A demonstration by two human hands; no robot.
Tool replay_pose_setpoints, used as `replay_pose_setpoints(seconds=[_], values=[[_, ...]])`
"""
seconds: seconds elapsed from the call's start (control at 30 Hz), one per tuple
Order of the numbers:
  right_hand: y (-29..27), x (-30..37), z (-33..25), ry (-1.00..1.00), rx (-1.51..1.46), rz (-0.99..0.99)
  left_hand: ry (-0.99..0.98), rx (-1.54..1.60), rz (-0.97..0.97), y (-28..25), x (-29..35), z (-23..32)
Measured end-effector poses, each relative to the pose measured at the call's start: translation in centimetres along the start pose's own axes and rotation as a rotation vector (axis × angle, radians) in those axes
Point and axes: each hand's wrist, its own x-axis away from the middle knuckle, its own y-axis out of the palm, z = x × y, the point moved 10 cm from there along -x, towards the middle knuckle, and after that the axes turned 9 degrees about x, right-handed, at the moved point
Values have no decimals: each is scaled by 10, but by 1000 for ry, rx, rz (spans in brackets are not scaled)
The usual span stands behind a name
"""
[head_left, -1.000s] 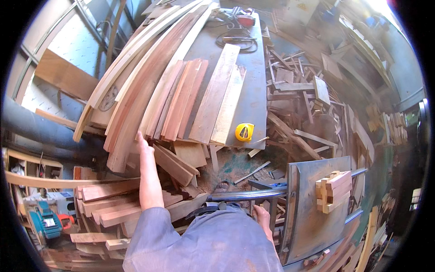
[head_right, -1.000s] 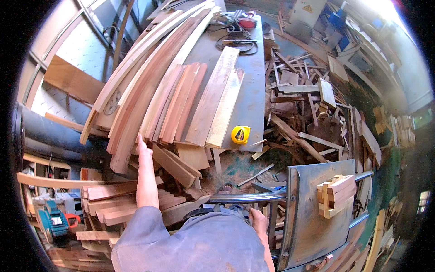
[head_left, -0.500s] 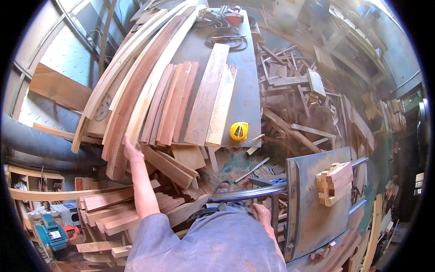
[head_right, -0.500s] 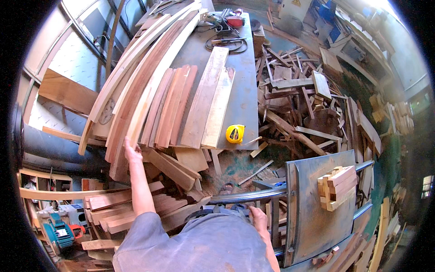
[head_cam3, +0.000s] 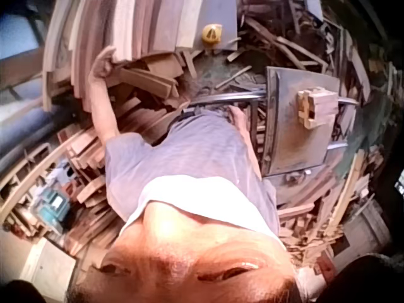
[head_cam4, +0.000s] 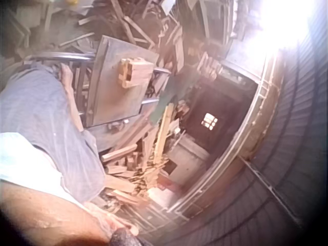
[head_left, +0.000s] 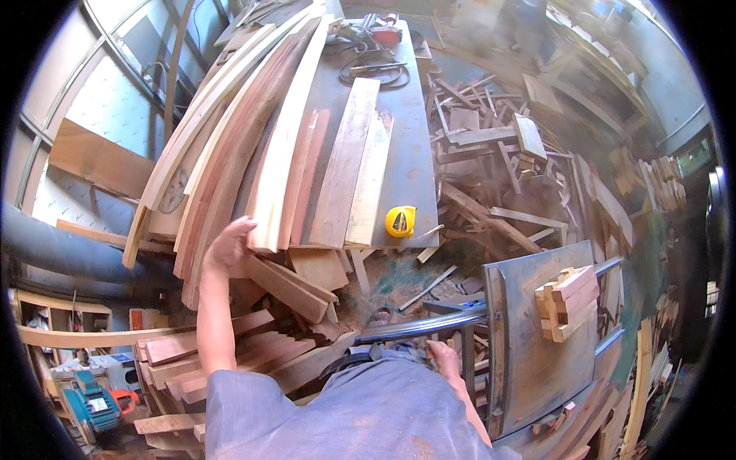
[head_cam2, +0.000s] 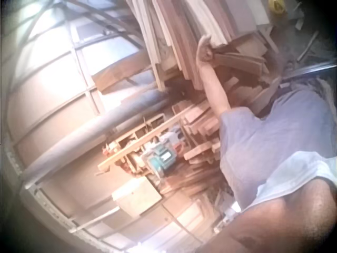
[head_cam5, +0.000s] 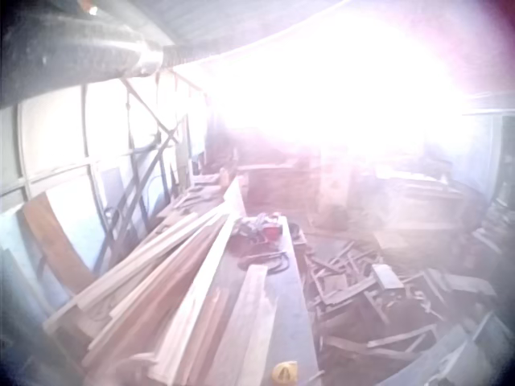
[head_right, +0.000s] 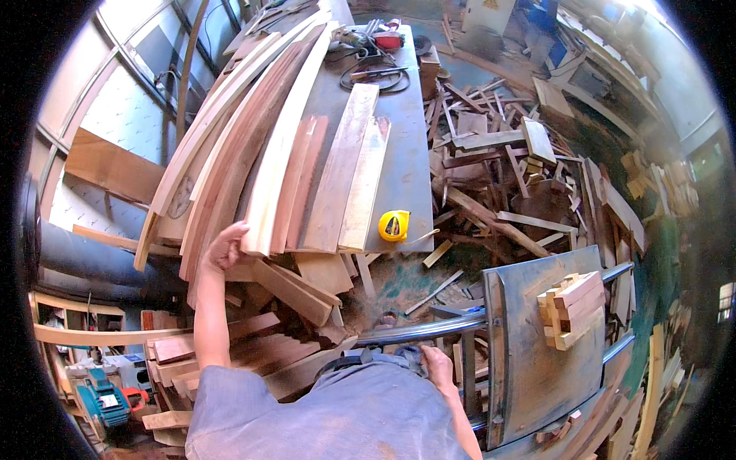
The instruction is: The person selects various wooden boards, measures them with a tape measure, and passes them over a table saw to cut them into smaller pieces.
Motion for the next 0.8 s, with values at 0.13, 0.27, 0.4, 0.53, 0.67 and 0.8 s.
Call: replay_pose_setpoints(seconds=[0.13,0.27,0.4,0.53,0.67,0.8], values=[[-12,11,-3,60,-21,27,-187,-284,131,12,-34,-39],[-6,33,8,144,-30,64,151,-487,228,13,-76,-29],[9,46,19,170,-48,48,141,-576,283,3,-118,-26],[8,41,18,156,-73,69,74,-552,283,22,-106,-17],[2,36,12,128,-58,66,46,-88,233,32,-72,16],[2,33,13,102,-54,57,87,291,17,72,-25,35]])
